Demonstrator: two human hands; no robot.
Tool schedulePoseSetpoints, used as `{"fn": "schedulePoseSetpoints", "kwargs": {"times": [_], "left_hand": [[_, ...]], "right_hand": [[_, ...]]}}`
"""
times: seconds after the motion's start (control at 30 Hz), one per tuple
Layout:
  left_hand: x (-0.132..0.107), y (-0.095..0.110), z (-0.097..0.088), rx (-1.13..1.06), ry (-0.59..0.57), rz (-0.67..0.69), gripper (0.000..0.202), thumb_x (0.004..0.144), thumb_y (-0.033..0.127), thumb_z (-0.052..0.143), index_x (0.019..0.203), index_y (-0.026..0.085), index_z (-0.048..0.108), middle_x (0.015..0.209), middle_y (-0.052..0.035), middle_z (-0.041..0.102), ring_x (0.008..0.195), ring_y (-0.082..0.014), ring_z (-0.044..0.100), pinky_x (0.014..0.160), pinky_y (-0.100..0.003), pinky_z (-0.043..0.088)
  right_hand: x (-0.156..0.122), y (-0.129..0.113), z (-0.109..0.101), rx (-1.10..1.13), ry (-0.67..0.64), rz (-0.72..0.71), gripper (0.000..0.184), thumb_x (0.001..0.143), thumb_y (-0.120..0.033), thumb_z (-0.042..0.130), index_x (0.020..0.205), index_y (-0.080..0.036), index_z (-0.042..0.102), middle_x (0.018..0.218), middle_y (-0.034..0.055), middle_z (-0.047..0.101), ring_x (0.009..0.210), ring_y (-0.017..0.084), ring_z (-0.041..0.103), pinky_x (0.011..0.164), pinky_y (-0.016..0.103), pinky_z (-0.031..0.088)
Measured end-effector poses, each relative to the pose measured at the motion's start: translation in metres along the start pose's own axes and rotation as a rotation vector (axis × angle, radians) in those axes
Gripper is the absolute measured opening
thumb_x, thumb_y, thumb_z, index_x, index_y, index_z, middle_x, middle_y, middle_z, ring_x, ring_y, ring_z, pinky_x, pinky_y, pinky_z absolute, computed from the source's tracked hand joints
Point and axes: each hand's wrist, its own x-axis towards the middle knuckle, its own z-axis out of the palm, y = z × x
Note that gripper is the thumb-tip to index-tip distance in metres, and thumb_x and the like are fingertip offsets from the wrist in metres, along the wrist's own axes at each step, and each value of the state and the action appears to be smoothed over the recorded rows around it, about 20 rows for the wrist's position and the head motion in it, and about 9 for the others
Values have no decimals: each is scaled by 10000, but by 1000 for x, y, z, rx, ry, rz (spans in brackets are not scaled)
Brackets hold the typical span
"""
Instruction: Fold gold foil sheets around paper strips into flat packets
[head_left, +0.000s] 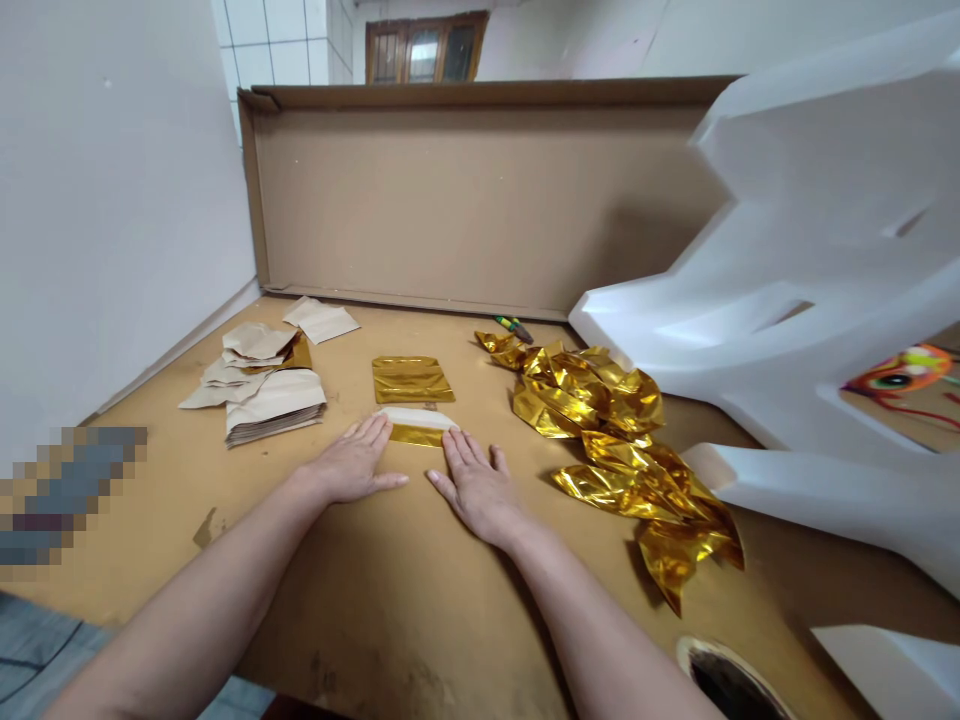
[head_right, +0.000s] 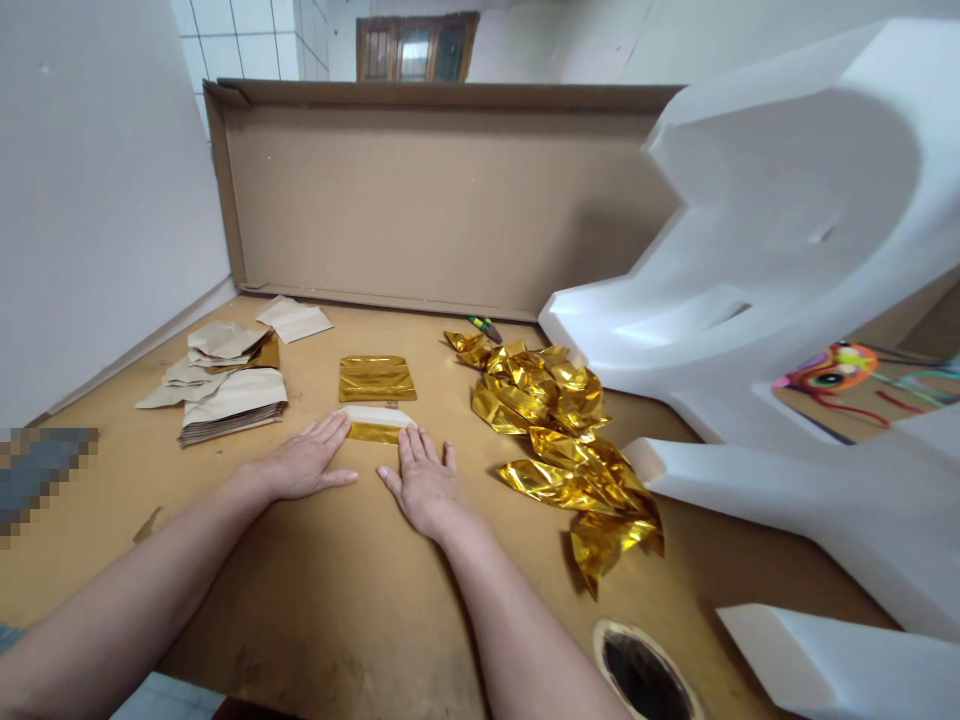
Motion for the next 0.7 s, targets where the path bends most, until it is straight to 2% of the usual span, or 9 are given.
{"fn": "schedulePoseSetpoints", "kwargs": {"times": [0.1, 0.2, 0.3, 0.47, 0.6, 0.7], "left_hand": [[1, 3, 1, 27, 5, 11, 909, 829, 682, 265, 1398, -21, 174, 1473, -215, 100, 1376, -278, 54, 1116, -393, 97], [3, 10, 5, 20, 26, 106, 867, 839, 680, 228, 1400, 19, 206, 1479, -189, 107, 1378, -269, 53, 1115, -404, 87], [6, 16, 9, -15, 4, 174, 827, 845, 677, 218, 1409, 72, 214, 1483, -149, 136, 1378, -254, 80, 1112, -398, 116], [8, 18, 9, -62, -30, 170, 838, 842, 672, 249, 1422, 73, 162, 1487, -140, 130, 1378, -251, 85, 1111, -393, 125], [9, 17, 10, -72, -32, 162, 853, 839, 666, 274, 1424, 60, 135, 1487, -146, 119, 1378, -252, 84, 1111, -393, 123], [8, 17, 10, -59, -28, 166, 842, 844, 660, 268, 1419, 55, 155, 1485, -154, 128, 1378, -252, 85, 1110, -392, 126]], "right_hand": [[-1, -2, -2, -23, -8, 24, 692, 896, -519, 103, 1421, -80, 209, 1486, 138, 194, 1371, 234, 136, 1093, 479, 113], [-3, -3, -4, -41, 2, 36, 686, 901, -505, 105, 1412, -65, 233, 1476, 153, 218, 1366, 243, 159, 1089, 483, 119], [-4, -5, -4, -59, 48, 34, 688, 901, -508, 99, 1394, -66, 289, 1457, 167, 267, 1357, 262, 194, 1078, 512, 126], [0, -14, -1, -36, 155, -50, 694, 902, -505, 90, 1377, -57, 326, 1447, 174, 296, 1360, 262, 182, 1085, 511, 91], [4, -18, 4, 79, 105, -157, 698, 900, -512, 62, 1406, -75, 262, 1457, 148, 287, 1364, 232, 176, 1092, 465, 138], [5, -12, 7, 101, 78, -122, 720, 890, -543, 72, 1410, -80, 254, 1474, 144, 242, 1369, 232, 149, 1093, 454, 148]]}}
